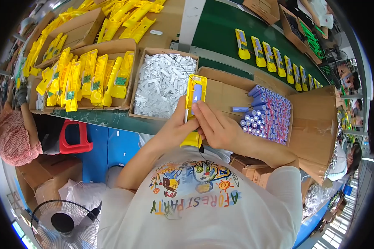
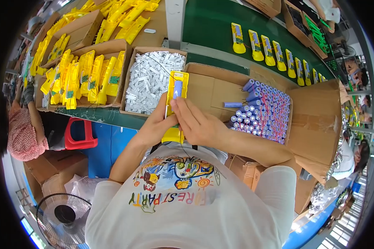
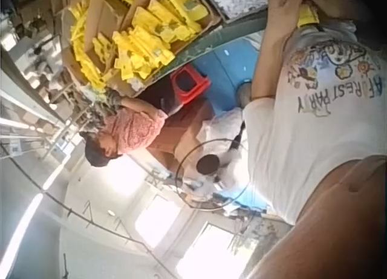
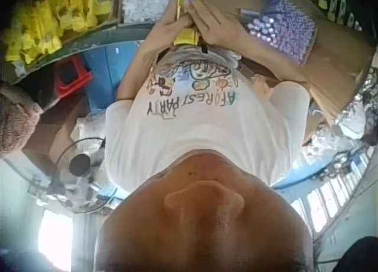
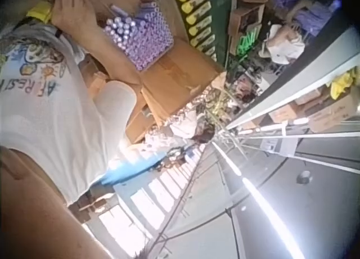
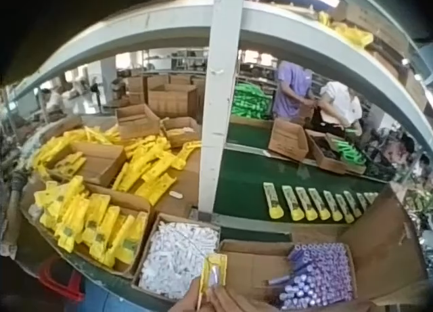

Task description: Assembling electronic components into yellow plastic housings on a production line.

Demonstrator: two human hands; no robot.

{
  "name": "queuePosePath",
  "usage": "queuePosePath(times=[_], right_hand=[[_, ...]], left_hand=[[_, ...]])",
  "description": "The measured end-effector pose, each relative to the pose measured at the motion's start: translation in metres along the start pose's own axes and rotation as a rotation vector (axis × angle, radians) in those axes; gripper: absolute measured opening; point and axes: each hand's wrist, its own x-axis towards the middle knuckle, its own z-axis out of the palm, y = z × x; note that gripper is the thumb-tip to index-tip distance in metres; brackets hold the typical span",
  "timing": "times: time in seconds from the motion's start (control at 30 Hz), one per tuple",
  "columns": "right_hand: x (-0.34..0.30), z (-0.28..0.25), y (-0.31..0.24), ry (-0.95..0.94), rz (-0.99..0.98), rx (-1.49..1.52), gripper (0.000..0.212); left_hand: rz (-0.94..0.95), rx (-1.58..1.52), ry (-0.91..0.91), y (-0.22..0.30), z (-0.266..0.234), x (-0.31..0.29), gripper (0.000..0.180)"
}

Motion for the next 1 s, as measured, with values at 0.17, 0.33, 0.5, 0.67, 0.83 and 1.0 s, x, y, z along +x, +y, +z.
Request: queuePosePath(times=[0.17,0.33,0.5,0.67,0.83,1.0], right_hand=[[0.009,0.023,0.06,0.087,0.362,0.942,0.025],[0.05,0.03,0.06,-0.324,0.715,1.487,0.019],[0.053,0.042,0.051,-0.609,0.6,1.498,0.035],[0.084,0.045,0.036,-0.434,0.56,1.452,0.04],[0.113,0.098,0.062,-0.103,0.097,1.013,0.013],[0.112,0.121,0.089,-0.226,-0.24,0.539,0.027]], left_hand=[[-0.127,-0.31,-0.048,0.0,-0.029,-0.013,0.041],[-0.168,0.236,-0.01,-0.006,-0.022,-0.02,0.055],[-0.099,0.338,0.195,0.001,-0.021,-0.033,0.077],[-0.072,0.454,0.239,-0.004,-0.042,-0.044,0.079],[-0.049,-0.101,0.322,0.006,-0.075,-0.059,0.047],[0.105,-0.329,0.499,0.01,-0.074,-0.062,0.038]])
